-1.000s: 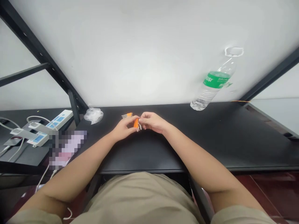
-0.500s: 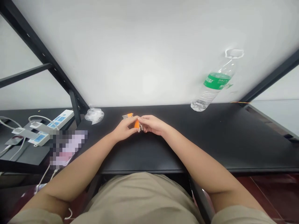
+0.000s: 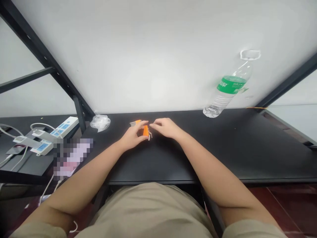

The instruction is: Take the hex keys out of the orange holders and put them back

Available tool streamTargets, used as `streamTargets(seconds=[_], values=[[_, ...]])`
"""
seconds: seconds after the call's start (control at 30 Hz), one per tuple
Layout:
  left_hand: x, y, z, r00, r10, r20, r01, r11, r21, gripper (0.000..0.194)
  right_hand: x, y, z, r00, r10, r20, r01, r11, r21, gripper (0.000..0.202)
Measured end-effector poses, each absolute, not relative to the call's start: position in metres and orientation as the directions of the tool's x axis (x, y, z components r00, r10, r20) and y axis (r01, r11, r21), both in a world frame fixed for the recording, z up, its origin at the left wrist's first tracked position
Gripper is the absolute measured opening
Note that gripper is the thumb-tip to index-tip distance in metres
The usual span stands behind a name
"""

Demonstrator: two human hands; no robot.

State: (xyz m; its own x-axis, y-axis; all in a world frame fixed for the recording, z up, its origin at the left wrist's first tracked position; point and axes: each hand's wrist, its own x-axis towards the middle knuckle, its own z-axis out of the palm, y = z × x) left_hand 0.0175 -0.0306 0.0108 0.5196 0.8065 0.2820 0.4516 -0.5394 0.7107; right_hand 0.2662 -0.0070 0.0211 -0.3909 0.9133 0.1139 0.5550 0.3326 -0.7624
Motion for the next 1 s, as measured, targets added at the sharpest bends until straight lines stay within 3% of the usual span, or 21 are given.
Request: streamTargets(seconds=[0.1, 0.2, 0.3, 0.5, 0.6, 0.8, 1.0], values=[[0.017, -0.029, 0.006, 0.486, 0.834, 0.261, 0.465, -0.499, 0.731, 0.063, 0.29, 0.003, 0.023, -0.365, 0.912, 0.186, 0.758, 0.407, -0.51, 0.031], [0.017, -0.027, 0.005, 0.487, 0.836, 0.252, 0.485, -0.499, 0.719, 0.054, 0.304, 0.007, 0.018, -0.433, 0.901, 0.02, 0.82, 0.403, -0.407, 0.033], [0.017, -0.026, 0.006, 0.497, 0.829, 0.256, 0.488, -0.511, 0.708, 0.053, 0.303, 0.006, 0.01, -0.456, 0.887, -0.067, 0.831, 0.398, -0.389, 0.016], [0.018, -0.026, 0.009, 0.517, 0.803, 0.297, 0.464, -0.554, 0.692, 0.054, 0.283, -0.003, 0.012, -0.483, 0.876, 0.004, 0.798, 0.441, -0.411, 0.02], [0.017, -0.026, 0.008, 0.522, 0.795, 0.31, 0.467, -0.57, 0.676, 0.054, 0.276, -0.008, 0.023, -0.516, 0.854, 0.069, 0.739, 0.484, -0.469, 0.004], [0.017, -0.024, 0.006, 0.527, 0.79, 0.315, 0.475, -0.581, 0.661, 0.054, 0.274, -0.011, 0.029, -0.546, 0.824, 0.151, 0.557, 0.492, -0.669, 0.019], [0.017, -0.025, 0.007, 0.54, 0.79, 0.29, 0.467, -0.568, 0.677, 0.053, 0.281, 0.001, 0.017, -0.597, 0.789, 0.146, 0.668, 0.59, -0.454, 0.017]])
